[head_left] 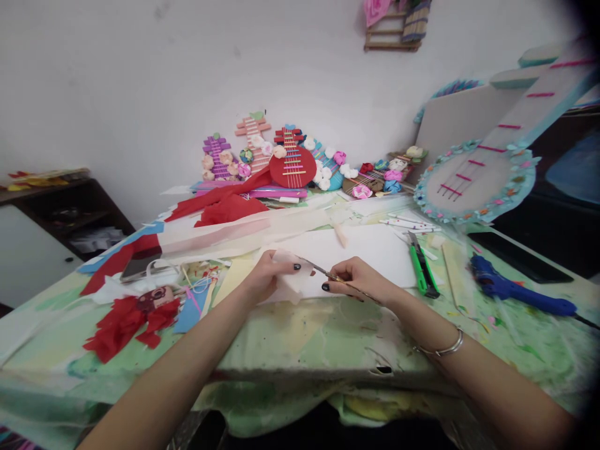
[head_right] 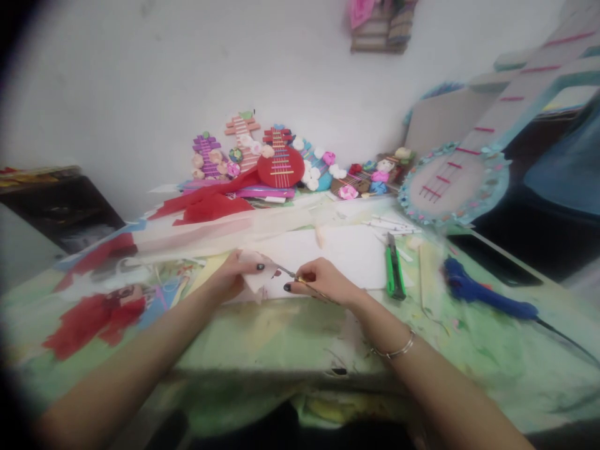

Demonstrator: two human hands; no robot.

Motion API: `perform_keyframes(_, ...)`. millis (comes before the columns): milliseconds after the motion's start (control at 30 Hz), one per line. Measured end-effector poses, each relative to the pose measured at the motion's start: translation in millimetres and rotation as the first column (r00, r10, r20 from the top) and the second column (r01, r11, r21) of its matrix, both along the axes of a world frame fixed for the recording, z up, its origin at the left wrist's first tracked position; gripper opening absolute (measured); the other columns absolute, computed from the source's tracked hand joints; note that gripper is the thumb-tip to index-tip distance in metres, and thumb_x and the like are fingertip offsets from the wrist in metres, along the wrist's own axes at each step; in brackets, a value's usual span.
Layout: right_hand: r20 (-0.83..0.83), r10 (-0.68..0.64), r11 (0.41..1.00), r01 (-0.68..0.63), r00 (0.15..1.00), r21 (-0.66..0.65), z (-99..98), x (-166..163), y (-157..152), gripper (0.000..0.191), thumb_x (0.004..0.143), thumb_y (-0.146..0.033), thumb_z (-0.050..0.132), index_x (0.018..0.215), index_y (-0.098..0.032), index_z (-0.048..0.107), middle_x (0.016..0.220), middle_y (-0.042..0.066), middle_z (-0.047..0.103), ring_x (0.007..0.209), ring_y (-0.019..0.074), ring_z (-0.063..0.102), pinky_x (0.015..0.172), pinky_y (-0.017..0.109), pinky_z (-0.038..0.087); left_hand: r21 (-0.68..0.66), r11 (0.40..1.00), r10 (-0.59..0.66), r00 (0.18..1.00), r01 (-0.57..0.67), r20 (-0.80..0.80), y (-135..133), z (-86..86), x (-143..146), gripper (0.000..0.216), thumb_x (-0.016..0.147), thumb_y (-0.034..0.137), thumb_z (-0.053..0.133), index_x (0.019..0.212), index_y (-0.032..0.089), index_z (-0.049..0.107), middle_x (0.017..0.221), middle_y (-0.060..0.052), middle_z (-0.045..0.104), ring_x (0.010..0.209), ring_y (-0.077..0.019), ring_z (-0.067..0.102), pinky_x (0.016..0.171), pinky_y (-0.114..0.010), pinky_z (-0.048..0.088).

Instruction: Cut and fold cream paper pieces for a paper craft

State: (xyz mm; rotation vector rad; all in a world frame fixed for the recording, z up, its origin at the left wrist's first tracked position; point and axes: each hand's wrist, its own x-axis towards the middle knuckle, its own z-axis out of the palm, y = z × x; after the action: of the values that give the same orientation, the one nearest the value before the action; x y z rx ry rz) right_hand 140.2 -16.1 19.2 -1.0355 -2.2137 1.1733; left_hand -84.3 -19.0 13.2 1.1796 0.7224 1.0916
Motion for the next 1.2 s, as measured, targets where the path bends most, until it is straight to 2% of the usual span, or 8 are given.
perform_keyframes(533,-0.027,-0.014,0.997,0.012,1.000,-0.070,1.7,-0.1,-0.6,0.038,0.071,-0.050,0.060,0.066,-0.012,0.059,0.045,-0.006,0.038,0.040,0.0051,0.030,0.039,0.020,0.019,-0.017,1.000,0.018,1.000,-0.018,-0.005,-1.7,3.2,1.2,0.019,0.056,0.013,0.069,0.075,0.007,0.069,0.073,-0.011,0.071,0.063,-0.0191,0.064,0.060,-0.026,0.048)
perform_keyframes(767,-0.044,-0.020,0.988,0.013,0.999,-0.152,2.9,-0.2,-1.6,0.037,0.069,-0.049,0.063,0.064,-0.013,0.058,0.040,-0.007,0.038,0.033,0.0045,0.030,0.033,0.020,0.020,0.009,1.000,-0.013,1.000,0.013,-0.025,-1.6,3.2,0.3,0.019,0.058,0.014,0.068,0.075,0.007,0.070,0.073,-0.011,0.071,0.061,-0.0186,0.063,0.059,-0.026,0.047)
perform_keyframes(1000,-0.037,-0.071,0.986,0.065,0.997,-0.153,5.6,-0.4,-4.2,0.036,0.070,-0.049,0.061,0.063,-0.013,0.058,0.038,-0.007,0.036,0.031,0.0046,0.031,0.032,0.019,0.020,0.027,1.000,-0.013,0.999,0.014,-0.039,-2.0,3.4,0.5,0.020,0.059,0.014,0.067,0.078,0.008,0.072,0.076,-0.010,0.071,0.064,-0.0181,0.063,0.059,-0.024,0.046)
perform_keyframes(1200,-0.105,-0.059,0.993,0.048,0.993,-0.104,6.9,-1.8,-4.8,0.034,0.071,-0.046,0.061,0.062,-0.014,0.054,0.045,-0.007,0.037,0.040,0.0045,0.031,0.039,0.020,0.019,0.053,0.998,-0.042,0.996,0.046,-0.073,-1.7,5.1,0.8,0.020,0.060,0.017,0.066,0.077,0.008,0.072,0.081,-0.012,0.070,0.065,-0.0187,0.061,0.059,-0.025,0.043)
